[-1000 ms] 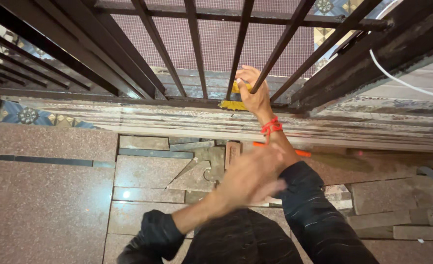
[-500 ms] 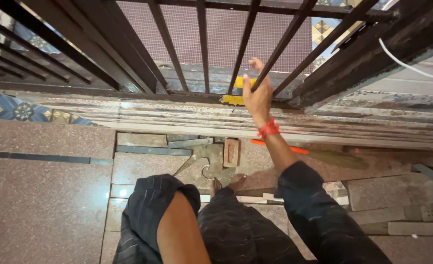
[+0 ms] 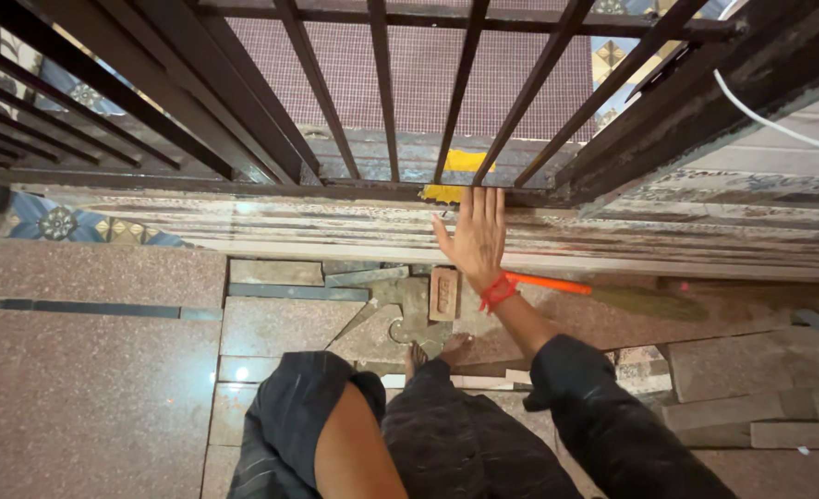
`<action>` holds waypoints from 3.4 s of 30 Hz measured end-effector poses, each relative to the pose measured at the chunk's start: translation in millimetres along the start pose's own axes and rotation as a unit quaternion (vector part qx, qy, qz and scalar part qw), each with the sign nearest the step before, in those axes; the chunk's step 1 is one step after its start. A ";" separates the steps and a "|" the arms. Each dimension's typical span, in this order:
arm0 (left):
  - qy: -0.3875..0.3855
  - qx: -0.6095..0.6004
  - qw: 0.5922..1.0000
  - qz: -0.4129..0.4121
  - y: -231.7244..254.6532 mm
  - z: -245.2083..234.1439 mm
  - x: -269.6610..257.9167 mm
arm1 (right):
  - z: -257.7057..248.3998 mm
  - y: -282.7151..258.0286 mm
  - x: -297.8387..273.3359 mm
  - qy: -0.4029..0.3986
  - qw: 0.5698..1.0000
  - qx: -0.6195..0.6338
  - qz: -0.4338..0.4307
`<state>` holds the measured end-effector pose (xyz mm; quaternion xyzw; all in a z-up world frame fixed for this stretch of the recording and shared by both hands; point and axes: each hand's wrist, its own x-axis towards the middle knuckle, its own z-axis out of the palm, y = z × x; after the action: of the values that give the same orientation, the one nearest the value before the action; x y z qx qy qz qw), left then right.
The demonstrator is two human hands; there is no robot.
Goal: The person wipes the vertical bars of a metal gate by hand using a yellow cloth, moving the cloth up and down each individual bar.
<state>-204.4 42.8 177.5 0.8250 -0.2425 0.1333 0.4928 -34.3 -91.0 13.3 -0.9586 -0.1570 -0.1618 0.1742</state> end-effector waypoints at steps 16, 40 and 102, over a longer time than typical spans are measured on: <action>-0.015 -0.030 0.999 -0.017 -16.6 -9.0 7.4 | 5.5 8.1 22.4 -0.019 0.996 -0.003 -0.088; 0.209 0.154 0.956 -0.137 -277.2 -31.6 107.7 | -27.6 8.7 47.8 -0.097 0.991 0.005 -0.092; 0.379 0.233 0.887 -0.123 -285.0 -1.0 116.6 | -10.8 -6.7 31.6 -0.109 0.993 -0.023 -0.041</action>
<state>45.8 125.3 18.2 0.8257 0.1045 0.4269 0.3535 -11.1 -81.5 36.3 -0.9670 -0.2100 -0.0670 0.1274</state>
